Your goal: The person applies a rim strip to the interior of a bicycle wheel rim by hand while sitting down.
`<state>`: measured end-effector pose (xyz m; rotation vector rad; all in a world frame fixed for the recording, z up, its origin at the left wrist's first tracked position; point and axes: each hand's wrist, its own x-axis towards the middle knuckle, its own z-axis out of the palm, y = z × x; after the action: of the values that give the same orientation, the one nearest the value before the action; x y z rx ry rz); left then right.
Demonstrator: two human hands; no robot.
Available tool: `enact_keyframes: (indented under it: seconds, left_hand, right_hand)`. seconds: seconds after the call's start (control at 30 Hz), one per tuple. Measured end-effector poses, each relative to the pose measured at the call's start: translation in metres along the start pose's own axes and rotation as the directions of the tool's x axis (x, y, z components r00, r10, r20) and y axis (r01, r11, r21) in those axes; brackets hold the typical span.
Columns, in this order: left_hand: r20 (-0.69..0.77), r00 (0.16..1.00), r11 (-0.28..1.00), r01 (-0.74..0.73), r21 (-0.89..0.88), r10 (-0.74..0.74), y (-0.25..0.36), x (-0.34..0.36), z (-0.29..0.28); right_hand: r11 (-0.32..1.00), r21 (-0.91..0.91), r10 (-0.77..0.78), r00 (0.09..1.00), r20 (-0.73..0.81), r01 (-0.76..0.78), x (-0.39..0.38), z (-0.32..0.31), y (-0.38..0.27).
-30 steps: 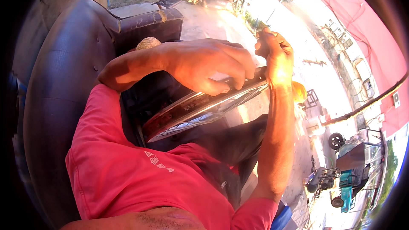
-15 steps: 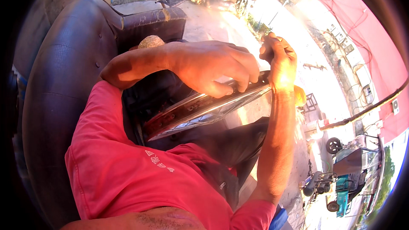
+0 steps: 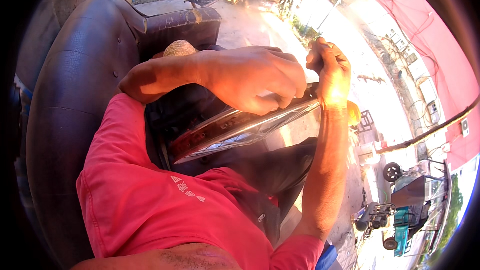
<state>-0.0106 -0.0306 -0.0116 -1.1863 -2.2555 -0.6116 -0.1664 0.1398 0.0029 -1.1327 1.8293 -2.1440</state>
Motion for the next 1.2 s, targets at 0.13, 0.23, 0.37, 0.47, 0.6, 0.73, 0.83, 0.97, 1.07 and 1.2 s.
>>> enact_keyframes:
  seconds: [0.13,0.23,0.37,0.47,0.6,0.73,0.83,0.97,1.07,1.2]
  left_hand:
    - [-0.002,1.0,1.0,0.023,0.018,-0.023,0.0021,-0.0005,0.002]
    - [-0.041,0.999,0.997,-0.012,-0.081,0.009,0.0005,-0.0005,0.0041]
    - [-0.017,0.999,0.999,-0.035,-0.042,0.034,-0.0025,0.0004,0.0046]
    - [-0.026,0.999,0.999,-0.027,0.025,0.028,-0.0025,0.0006,0.0055]
    - [-0.133,0.988,0.997,-0.08,-0.018,0.077,-0.0034,0.0009,0.0087]
    - [-0.144,0.982,0.986,-0.136,-0.092,0.122,-0.006,0.0018,0.0086]
    - [-0.095,0.993,0.998,-0.066,0.011,0.066,-0.0039,0.0008,0.0073]
    - [-0.065,0.998,1.0,-0.018,0.004,0.018,-0.0006,-0.001,0.0056]
    - [-0.023,1.0,0.999,-0.007,-0.044,0.006,-0.001,-0.0018,0.0044]
    - [-0.017,0.999,0.998,-0.053,-0.047,0.052,-0.0028,-0.0001,0.0032]
  right_hand:
    - [1.0,0.015,0.008,1.0,-0.004,-0.008,-0.0024,0.0,-0.0003]
    - [1.0,0.005,0.014,1.0,-0.006,-0.014,-0.0028,-0.0022,-0.001]
    - [1.0,-0.017,0.013,1.0,0.005,-0.013,-0.0016,-0.0037,-0.0008]
    - [1.0,-0.002,0.009,1.0,0.013,-0.009,-0.0015,-0.0029,-0.0005]
    - [1.0,-0.024,0.014,1.0,-0.005,-0.014,-0.0026,-0.0023,-0.0021]
    - [1.0,-0.02,0.006,1.0,0.0,-0.006,-0.0023,-0.001,-0.003]
    - [1.0,-0.009,0.001,1.0,0.016,-0.001,-0.002,0.0006,-0.0028]
    - [1.0,-0.015,0.001,1.0,0.022,0.0,-0.0034,0.0009,-0.0031]
    - [1.0,-0.016,-0.001,1.0,0.021,0.001,-0.004,0.0003,-0.0035]
    - [1.0,-0.005,0.001,1.0,0.013,-0.001,-0.0031,-0.0001,-0.003]
